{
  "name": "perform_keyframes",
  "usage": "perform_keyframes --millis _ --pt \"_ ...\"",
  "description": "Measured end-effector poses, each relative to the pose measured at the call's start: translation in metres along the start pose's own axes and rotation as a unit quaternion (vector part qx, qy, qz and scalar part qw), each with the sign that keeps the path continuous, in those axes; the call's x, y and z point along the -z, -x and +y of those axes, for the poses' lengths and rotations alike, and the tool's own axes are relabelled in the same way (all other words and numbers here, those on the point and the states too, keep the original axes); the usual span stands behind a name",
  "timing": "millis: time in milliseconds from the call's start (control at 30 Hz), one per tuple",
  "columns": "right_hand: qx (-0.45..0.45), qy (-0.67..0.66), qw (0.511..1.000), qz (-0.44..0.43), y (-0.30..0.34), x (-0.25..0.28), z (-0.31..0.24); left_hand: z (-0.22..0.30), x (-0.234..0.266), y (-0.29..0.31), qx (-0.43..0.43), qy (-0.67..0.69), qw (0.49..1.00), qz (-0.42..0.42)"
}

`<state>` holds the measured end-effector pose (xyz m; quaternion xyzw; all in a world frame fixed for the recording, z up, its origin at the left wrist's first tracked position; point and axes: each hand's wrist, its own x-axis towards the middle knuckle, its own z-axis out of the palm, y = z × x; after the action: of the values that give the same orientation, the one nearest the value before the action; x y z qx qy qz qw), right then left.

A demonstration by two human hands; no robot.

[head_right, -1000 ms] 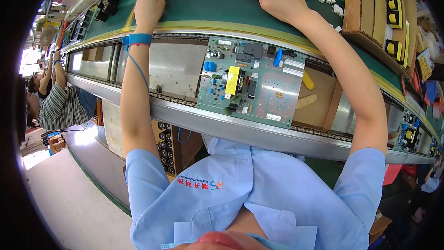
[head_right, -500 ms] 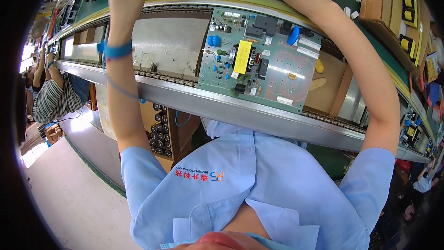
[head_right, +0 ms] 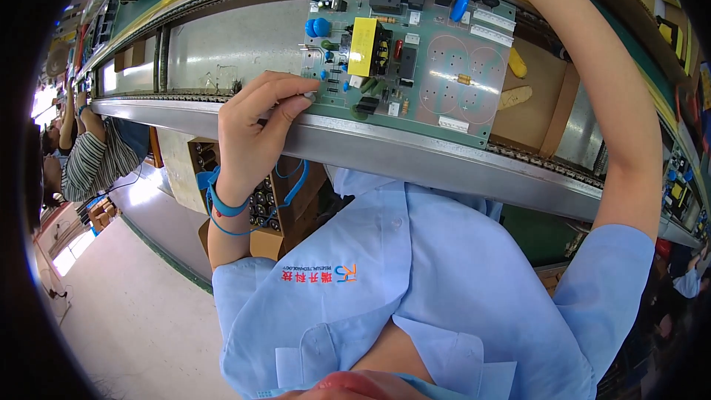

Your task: Manually assemble components onto printed circuit boards on a production line.

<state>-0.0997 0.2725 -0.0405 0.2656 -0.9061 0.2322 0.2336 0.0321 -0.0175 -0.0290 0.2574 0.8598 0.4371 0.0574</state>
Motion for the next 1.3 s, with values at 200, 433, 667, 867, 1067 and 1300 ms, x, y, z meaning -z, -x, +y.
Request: perform_keyframes --millis 200,433,667,867,1067,1300 --pt "-0.019 0.004 1.0 -0.003 0.003 0.007 0.004 0.007 -0.003 -0.006 -0.05 -0.086 0.995 0.009" --pt "-0.016 -0.005 1.0 -0.002 0.005 0.007 0.01 0.005 -0.004 -0.009 -0.148 -0.186 0.971 -0.008" --pt "-0.022 -0.009 1.0 -0.01 0.004 0.005 0.006 0.008 -0.005 -0.009 -0.231 -0.245 0.94 -0.045" --pt "-0.013 -0.005 1.0 -0.004 0.006 -0.003 0.021 0.005 -0.01 -0.006 -0.251 -0.273 0.928 -0.034" --pt "-0.027 0.0 1.0 -0.005 0.006 0.002 0.021 0.002 -0.016 -0.005 -0.256 -0.264 0.93 0.003" --pt "-0.047 -0.047 0.998 0.012 0.006 -0.001 0.021 0.002 -0.014 -0.001 -0.229 -0.244 0.942 -0.005"
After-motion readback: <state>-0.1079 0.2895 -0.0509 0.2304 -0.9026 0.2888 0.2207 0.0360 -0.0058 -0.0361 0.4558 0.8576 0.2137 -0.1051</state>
